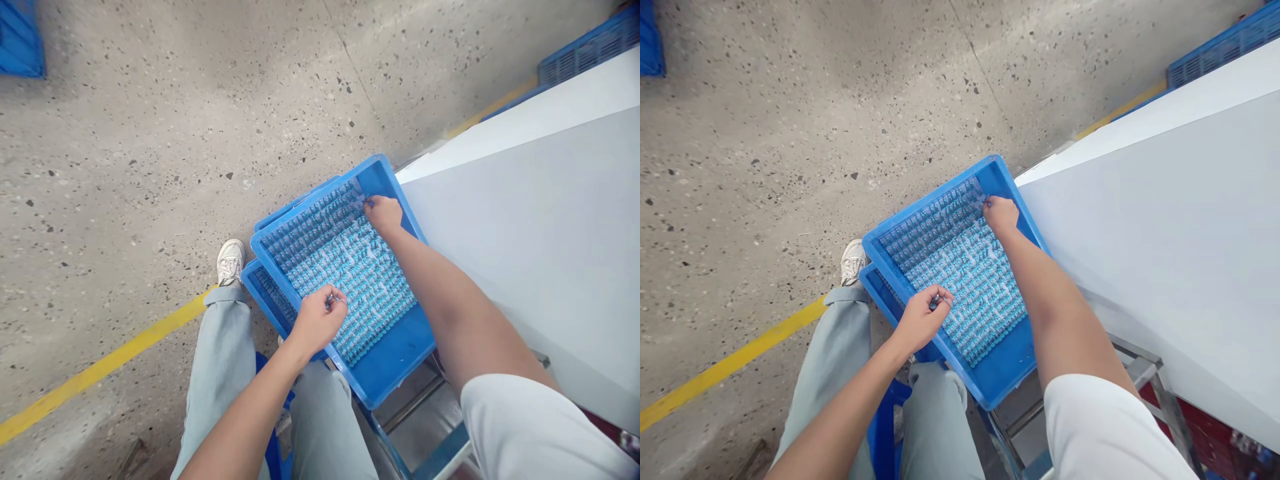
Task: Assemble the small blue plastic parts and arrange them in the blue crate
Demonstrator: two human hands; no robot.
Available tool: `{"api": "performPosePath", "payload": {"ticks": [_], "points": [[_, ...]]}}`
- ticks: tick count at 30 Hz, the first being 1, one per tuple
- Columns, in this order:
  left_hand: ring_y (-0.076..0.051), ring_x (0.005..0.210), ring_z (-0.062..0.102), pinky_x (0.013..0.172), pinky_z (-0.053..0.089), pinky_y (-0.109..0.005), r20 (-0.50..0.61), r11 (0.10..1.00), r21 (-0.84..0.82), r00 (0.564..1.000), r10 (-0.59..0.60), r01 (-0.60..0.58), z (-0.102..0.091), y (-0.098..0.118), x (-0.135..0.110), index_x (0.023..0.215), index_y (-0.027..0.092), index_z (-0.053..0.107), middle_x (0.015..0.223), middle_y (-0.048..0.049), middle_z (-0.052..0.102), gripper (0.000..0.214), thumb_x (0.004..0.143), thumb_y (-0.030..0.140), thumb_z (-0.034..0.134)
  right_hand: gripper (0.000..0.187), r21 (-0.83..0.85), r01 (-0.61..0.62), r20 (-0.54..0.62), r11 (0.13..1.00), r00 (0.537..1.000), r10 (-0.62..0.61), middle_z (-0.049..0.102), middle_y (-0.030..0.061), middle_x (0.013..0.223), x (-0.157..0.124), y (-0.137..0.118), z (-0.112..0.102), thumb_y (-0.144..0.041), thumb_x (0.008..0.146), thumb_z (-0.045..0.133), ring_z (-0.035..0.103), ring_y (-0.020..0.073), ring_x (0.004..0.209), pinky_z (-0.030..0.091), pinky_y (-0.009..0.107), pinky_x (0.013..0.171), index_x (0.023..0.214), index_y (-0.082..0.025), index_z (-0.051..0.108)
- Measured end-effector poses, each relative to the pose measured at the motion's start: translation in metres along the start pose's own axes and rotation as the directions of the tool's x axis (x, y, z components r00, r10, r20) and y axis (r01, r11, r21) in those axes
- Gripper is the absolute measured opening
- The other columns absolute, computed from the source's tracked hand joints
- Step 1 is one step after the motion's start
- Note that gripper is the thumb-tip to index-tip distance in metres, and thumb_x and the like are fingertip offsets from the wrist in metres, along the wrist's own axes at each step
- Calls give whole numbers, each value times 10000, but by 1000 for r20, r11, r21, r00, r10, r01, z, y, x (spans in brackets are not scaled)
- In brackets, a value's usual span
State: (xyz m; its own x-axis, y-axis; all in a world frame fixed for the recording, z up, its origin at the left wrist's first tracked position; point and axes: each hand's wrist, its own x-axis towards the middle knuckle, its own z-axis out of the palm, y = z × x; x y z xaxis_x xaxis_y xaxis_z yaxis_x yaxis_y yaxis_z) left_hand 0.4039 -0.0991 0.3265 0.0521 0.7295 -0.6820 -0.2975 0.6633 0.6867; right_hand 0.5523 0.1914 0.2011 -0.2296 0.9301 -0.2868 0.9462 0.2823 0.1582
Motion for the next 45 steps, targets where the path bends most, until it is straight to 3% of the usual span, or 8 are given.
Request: {"api": "performPosePath", "payload": {"ticks": [6, 11, 18, 35, 45], "points": [[-80, 519, 368, 525, 301, -237, -10, 1000, 5, 1000, 4, -4, -1, 2, -1, 857, 172, 630, 616, 65, 469, 128, 826, 269, 553, 429, -214, 271, 130, 939, 960, -247, 725, 143, 1061, -14, 16, -6, -360, 988, 371, 663, 258, 911, 412, 294, 695, 1098, -194, 751], [-80, 522, 367, 525, 302, -232, -7, 1000, 2, 1000, 1, -1, -1, 2, -1, 854, 171, 627, 611, 66, 461, 124, 826, 268, 554, 423, -275, 407, 221, 871, 908, -355, 709, 159, 1030, -12, 19, -8, -294, 997, 341, 645, 236, 856, 348, 290, 641, 1086, -174, 736], [-82, 513, 369, 515, 300, -235, -4, 1000, -13, 1000, -2, 2, 0, 0, 1, 870, 173, 631, 599, 70, 454, 133, 828, 272, 553, 383, -295, 452, 234, 842, 888, -395, 700, 168, 1008, -6, 11, -6, -195, 972, 366, 627, 226, 839, 352, 301, 658, 1067, -161, 736], [-88, 526, 385, 535, 314, -239, -11, 1000, 2, 1000, 1, -1, 0, -1, 2, 853, 181, 625, 597, 70, 461, 115, 823, 267, 553, 400, -310, 494, 246, 812, 867, -434, 691, 189, 995, 1, 13, -11, -208, 987, 359, 634, 252, 859, 366, 323, 718, 1124, -136, 727], [-87, 531, 379, 537, 316, -237, -9, 1000, -3, 1000, -5, 5, 1, -2, 2, 858, 177, 626, 608, 68, 459, 125, 827, 274, 554, 390, -280, 458, 234, 844, 885, -403, 703, 198, 1013, 7, 11, -5, -218, 980, 359, 636, 261, 884, 379, 324, 725, 1067, -118, 726]]}}
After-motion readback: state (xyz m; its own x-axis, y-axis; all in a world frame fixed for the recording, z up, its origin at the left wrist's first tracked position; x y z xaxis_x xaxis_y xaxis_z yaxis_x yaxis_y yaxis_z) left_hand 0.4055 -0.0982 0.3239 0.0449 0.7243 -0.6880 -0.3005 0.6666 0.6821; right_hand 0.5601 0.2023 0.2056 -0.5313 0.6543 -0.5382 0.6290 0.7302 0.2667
